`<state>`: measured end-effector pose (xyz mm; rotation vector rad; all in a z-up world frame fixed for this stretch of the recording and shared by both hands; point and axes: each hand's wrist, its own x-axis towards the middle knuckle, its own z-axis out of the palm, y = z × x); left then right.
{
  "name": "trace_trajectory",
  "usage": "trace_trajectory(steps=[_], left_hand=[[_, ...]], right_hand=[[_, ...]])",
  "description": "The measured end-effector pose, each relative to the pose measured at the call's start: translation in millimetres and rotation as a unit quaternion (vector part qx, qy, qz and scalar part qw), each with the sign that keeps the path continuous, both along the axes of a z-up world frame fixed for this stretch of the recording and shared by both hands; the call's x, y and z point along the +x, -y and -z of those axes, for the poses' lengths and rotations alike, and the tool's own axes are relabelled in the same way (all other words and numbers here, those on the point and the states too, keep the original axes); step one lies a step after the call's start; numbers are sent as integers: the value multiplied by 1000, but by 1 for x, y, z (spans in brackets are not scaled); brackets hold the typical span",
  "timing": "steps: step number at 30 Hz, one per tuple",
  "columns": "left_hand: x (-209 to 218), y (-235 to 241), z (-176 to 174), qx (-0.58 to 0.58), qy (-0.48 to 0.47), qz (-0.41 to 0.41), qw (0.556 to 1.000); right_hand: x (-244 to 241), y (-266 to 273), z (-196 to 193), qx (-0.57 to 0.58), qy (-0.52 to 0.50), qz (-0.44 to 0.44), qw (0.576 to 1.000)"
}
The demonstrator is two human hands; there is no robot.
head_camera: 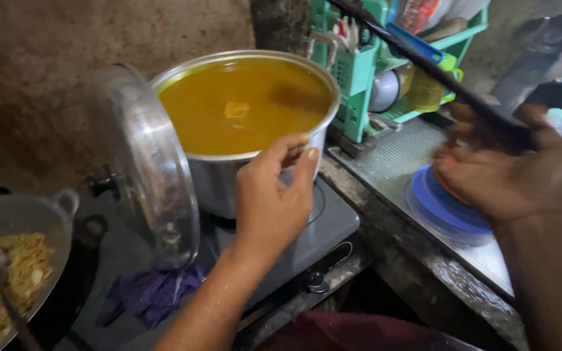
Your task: The person washes several plastic containers and lids in a kitchen sink using a sponge and running water, then rinses them and sets them aside. Afterwards, the person stirs a yellow liquid in a pot on a portable stove with a spatula and covers the pot.
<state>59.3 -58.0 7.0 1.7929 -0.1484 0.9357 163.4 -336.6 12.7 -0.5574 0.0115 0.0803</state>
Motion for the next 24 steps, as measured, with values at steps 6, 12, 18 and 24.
trace_trajectory(steps=[6, 12, 18, 24], left_hand=[[11, 3, -10, -139, -36, 108, 984], [-1, -17, -19, -114, -98, -8, 989], [-13, -49, -19, -227, -37, 51, 972], [-41, -79, -24, -341, -57, 89, 934]], right_hand=[[-43, -111, -22, 21, 93, -293, 951], [-65, -166, -17, -20, 102, -375, 921], [-74, -190, -7, -85, 171, -415, 890], [-68, -204, -16, -259, 219, -386, 858]])
